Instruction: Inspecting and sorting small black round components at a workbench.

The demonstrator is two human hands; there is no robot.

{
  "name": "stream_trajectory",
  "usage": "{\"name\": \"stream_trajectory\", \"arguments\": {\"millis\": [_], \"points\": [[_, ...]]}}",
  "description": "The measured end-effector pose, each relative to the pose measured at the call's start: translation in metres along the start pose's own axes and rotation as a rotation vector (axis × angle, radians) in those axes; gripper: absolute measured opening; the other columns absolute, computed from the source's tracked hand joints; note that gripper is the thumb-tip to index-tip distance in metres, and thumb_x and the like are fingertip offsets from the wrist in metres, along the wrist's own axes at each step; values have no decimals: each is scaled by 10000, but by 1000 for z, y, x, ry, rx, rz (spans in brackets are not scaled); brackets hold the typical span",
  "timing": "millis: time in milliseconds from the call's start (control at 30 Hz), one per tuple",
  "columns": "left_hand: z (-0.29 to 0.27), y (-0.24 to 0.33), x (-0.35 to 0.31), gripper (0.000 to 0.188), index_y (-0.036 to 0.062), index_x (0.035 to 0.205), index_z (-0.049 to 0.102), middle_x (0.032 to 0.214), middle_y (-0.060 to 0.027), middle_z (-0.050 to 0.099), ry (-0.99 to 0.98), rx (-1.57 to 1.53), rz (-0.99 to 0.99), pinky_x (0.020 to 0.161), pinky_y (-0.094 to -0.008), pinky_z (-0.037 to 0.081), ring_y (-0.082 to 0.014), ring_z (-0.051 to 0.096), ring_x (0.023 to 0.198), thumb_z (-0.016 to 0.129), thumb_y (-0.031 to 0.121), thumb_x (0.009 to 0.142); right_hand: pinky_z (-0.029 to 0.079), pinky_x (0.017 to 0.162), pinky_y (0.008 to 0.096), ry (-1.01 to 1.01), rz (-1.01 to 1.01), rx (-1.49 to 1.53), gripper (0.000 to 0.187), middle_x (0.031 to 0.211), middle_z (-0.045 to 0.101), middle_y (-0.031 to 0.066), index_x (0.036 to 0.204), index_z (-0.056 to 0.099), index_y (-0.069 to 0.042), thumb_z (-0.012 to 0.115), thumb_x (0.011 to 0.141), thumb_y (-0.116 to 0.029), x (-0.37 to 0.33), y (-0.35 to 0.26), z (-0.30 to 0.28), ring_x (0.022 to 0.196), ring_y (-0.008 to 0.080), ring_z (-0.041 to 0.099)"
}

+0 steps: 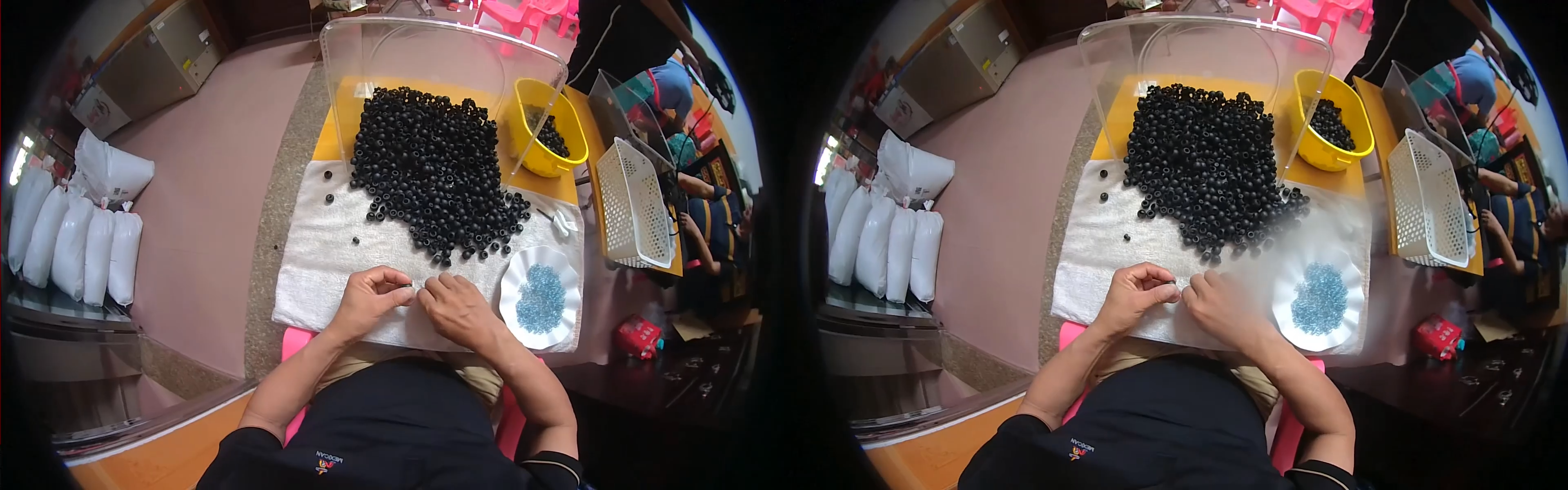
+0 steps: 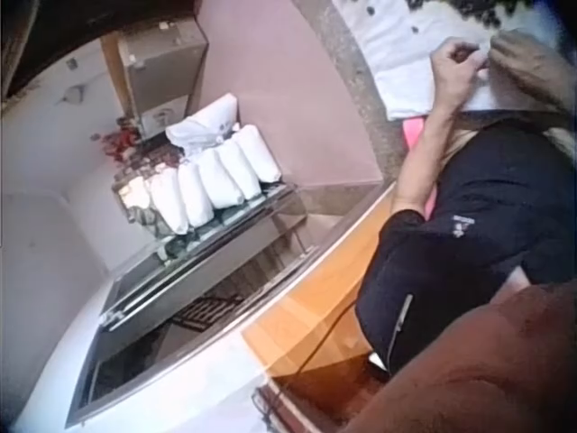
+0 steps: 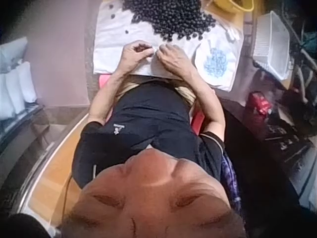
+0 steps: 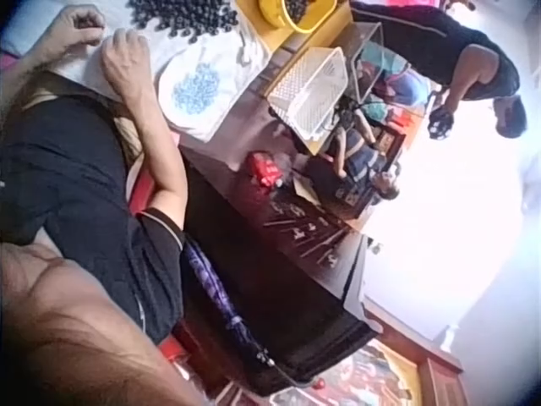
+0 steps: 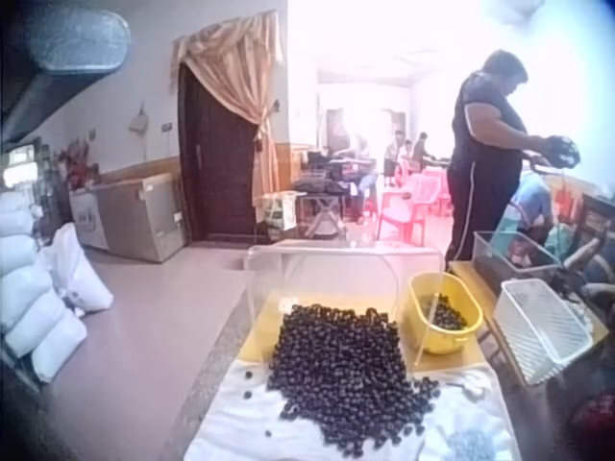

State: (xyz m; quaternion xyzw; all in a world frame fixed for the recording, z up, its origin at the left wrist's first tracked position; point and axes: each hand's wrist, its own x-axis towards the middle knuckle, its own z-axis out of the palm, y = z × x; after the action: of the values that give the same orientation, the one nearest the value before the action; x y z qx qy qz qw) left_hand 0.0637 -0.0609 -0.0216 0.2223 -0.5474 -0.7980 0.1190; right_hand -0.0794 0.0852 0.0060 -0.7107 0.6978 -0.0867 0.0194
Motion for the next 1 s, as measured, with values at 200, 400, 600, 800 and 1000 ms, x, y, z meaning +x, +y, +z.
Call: {"name": "stream_trajectory", "arguments": {"millis": [200, 400, 600, 800, 1000], "points": [[-5, 1, 1, 146, -18, 1046, 619, 954, -85, 673, -18, -275, -82, 803, -303, 588, -166, 685, 854, 642, -5, 902, 464, 653, 305, 46, -75, -101, 93, 790, 557, 43, 765, 602, -69, 568, 794, -151, 9, 0, -3, 782, 190, 570], [-8, 3, 2, 196, -21, 1103, 616, 968, -86, 671, -10, -482, -127, 846, -312, 587, -171, 684, 872, 644, 30, 916, 497, 770, 367, -97, -19, -15, 89, 869, 574, 114, 803, 598, -20, 553, 794, -97, 13, 0, -7, 855, 258, 580], [-9, 3, 1, 195, -15, 1115, 617, 959, -86, 671, -27, -553, -154, 850, -312, 592, -166, 685, 873, 628, 26, 925, 490, 771, 373, -83, -25, 1, 95, 886, 561, 125, 853, 577, 1, 541, 804, -72, 9, 0, -10, 858, 271, 571], [-6, 1, -1, 165, 8, 1085, 628, 953, -87, 675, -39, -587, -162, 851, -321, 581, -171, 676, 877, 634, 31, 921, 514, 794, 384, 365, 66, 459, 231, 1037, 629, 151, 1022, 571, -8, 620, 800, 28, 4, -2, -9, 941, 313, 621], [5, -1, -2, 159, 34, 1068, 644, 982, -81, 689, -49, -680, -141, 856, -311, 570, -169, 673, 899, 655, 28, 910, 534, 764, 382, 633, 93, 615, 366, 1049, 672, 165, 1074, 571, -22, 673, 751, 116, 7, -25, -6, 906, 327, 662]]}}
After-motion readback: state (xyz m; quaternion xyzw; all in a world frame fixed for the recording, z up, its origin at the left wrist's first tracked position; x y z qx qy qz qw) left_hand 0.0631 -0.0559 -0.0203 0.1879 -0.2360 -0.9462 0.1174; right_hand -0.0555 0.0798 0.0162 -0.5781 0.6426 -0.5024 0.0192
